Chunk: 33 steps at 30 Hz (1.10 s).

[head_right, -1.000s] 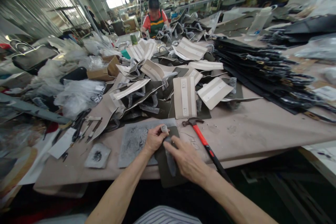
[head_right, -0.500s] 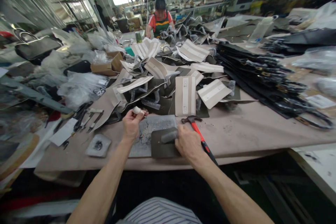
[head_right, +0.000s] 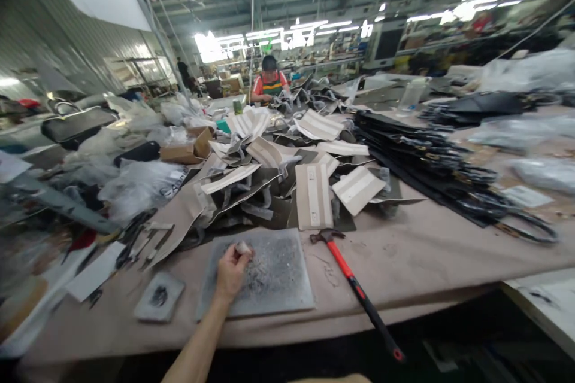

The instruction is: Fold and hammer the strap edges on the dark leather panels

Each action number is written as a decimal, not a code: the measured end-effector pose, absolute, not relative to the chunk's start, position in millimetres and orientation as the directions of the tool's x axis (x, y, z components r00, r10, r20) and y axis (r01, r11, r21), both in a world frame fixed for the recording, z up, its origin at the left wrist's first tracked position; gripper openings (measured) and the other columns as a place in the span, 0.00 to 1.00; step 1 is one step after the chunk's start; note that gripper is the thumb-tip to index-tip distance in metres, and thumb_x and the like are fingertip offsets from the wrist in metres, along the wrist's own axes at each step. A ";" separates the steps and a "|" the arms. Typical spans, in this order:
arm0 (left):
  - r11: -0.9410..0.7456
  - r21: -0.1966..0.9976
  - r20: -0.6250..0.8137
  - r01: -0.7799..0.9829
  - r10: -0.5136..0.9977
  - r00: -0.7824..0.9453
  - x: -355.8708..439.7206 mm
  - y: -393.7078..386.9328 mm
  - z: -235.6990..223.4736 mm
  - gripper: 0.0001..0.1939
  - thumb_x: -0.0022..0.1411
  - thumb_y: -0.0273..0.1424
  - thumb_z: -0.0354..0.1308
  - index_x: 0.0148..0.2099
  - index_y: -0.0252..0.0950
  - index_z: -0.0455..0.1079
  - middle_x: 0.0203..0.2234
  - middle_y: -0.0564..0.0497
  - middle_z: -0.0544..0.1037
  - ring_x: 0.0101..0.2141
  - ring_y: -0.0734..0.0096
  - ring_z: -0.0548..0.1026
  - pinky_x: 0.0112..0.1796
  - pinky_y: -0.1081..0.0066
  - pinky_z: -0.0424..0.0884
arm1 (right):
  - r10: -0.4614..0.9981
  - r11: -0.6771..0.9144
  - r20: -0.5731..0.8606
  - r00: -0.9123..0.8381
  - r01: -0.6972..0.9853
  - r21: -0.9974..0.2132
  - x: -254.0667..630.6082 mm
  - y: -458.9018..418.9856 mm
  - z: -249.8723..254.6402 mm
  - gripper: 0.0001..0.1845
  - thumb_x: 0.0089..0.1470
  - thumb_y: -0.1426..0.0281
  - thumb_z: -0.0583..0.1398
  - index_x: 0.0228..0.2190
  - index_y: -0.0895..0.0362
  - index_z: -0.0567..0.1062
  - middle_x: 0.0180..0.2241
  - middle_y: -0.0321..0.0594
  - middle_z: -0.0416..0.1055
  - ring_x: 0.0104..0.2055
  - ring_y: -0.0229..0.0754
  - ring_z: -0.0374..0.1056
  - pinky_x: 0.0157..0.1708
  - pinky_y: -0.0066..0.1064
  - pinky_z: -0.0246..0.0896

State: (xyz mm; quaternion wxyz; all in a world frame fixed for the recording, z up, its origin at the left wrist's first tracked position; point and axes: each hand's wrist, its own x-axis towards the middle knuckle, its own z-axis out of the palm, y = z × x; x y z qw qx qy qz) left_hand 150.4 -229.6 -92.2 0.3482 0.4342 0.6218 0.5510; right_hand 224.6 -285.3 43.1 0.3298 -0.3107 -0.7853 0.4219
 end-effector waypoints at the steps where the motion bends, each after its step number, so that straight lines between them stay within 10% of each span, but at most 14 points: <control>1: 0.013 0.985 0.053 0.171 0.924 -0.380 148.8 -229.1 -93.7 0.08 0.56 0.32 0.65 0.37 0.34 0.75 0.29 0.49 0.82 0.32 0.66 0.80 0.38 0.74 0.76 | 0.759 0.478 0.267 -0.593 0.229 -0.848 225.5 -282.9 40.4 0.20 0.58 0.59 0.63 0.52 0.48 0.73 0.55 0.36 0.70 0.49 0.45 0.70 0.41 0.43 0.72; 5: 0.097 0.963 0.014 0.251 0.913 -0.409 146.1 -228.2 -98.3 0.11 0.61 0.31 0.54 0.33 0.34 0.76 0.26 0.48 0.80 0.32 0.63 0.79 0.32 0.71 0.78 | 0.818 0.532 0.280 -0.503 0.476 -0.700 272.5 -236.3 19.2 0.15 0.58 0.66 0.60 0.47 0.48 0.76 0.52 0.35 0.73 0.51 0.42 0.68 0.51 0.39 0.66; 8: 0.052 0.975 0.034 0.215 0.926 -0.376 142.6 -226.9 -105.5 0.09 0.58 0.35 0.61 0.38 0.35 0.76 0.30 0.47 0.83 0.35 0.60 0.81 0.37 0.69 0.78 | 0.957 0.275 0.214 -0.196 0.848 -0.452 351.1 -174.5 1.3 0.17 0.58 0.69 0.59 0.50 0.57 0.73 0.52 0.46 0.71 0.54 0.43 0.66 0.55 0.35 0.61; 13: 0.060 0.976 0.016 0.209 0.938 -0.347 136.6 -221.9 -120.8 0.19 0.54 0.46 0.65 0.41 0.38 0.75 0.34 0.47 0.84 0.38 0.55 0.83 0.43 0.65 0.78 | 0.967 -0.078 0.215 0.140 0.958 -0.275 468.3 -101.8 -19.8 0.25 0.50 0.76 0.60 0.51 0.66 0.70 0.56 0.62 0.63 0.56 0.57 0.60 0.52 0.45 0.55; 19: 0.064 0.969 0.024 0.237 0.935 -0.353 139.0 -222.6 -114.4 0.20 0.54 0.47 0.65 0.41 0.37 0.75 0.35 0.46 0.84 0.38 0.55 0.82 0.42 0.65 0.78 | 0.953 -0.075 0.264 0.152 0.956 -0.282 492.1 -79.0 -24.8 0.10 0.53 0.78 0.55 0.36 0.63 0.75 0.44 0.55 0.72 0.47 0.48 0.64 0.47 0.37 0.52; 24: 0.065 0.976 0.016 0.206 0.929 -0.369 142.6 -223.8 -106.8 0.21 0.51 0.48 0.65 0.39 0.36 0.75 0.33 0.47 0.84 0.36 0.57 0.82 0.41 0.65 0.78 | 0.880 -0.113 0.376 0.289 0.898 -0.425 507.2 -79.8 13.8 0.19 0.64 0.67 0.47 0.38 0.62 0.76 0.38 0.52 0.74 0.41 0.48 0.67 0.43 0.38 0.58; 27: 0.070 0.983 -0.001 0.172 0.927 -0.375 143.3 -223.6 -106.2 0.21 0.52 0.47 0.66 0.40 0.36 0.75 0.33 0.47 0.84 0.36 0.59 0.82 0.41 0.67 0.77 | 0.804 -0.077 0.365 0.469 0.692 -0.718 501.8 -115.4 32.0 0.23 0.64 0.58 0.48 0.46 0.60 0.73 0.40 0.47 0.74 0.36 0.45 0.68 0.35 0.36 0.65; 29: 0.060 0.986 0.002 0.153 0.928 -0.373 143.6 -223.9 -106.9 0.19 0.53 0.45 0.66 0.40 0.36 0.74 0.32 0.47 0.83 0.35 0.60 0.82 0.40 0.68 0.76 | 0.788 0.029 0.182 0.588 0.260 -0.965 482.4 -155.7 28.7 0.21 0.58 0.55 0.56 0.47 0.56 0.73 0.42 0.43 0.74 0.35 0.43 0.69 0.30 0.34 0.68; 33: 0.006 0.997 0.025 0.081 0.924 -0.382 144.6 -225.9 -108.8 0.15 0.54 0.40 0.66 0.39 0.36 0.73 0.31 0.48 0.82 0.34 0.64 0.80 0.39 0.70 0.75 | 0.847 -0.077 -0.208 0.490 -0.273 -0.959 423.1 -252.0 -12.2 0.20 0.46 0.60 0.66 0.41 0.54 0.75 0.40 0.38 0.76 0.38 0.44 0.73 0.31 0.37 0.73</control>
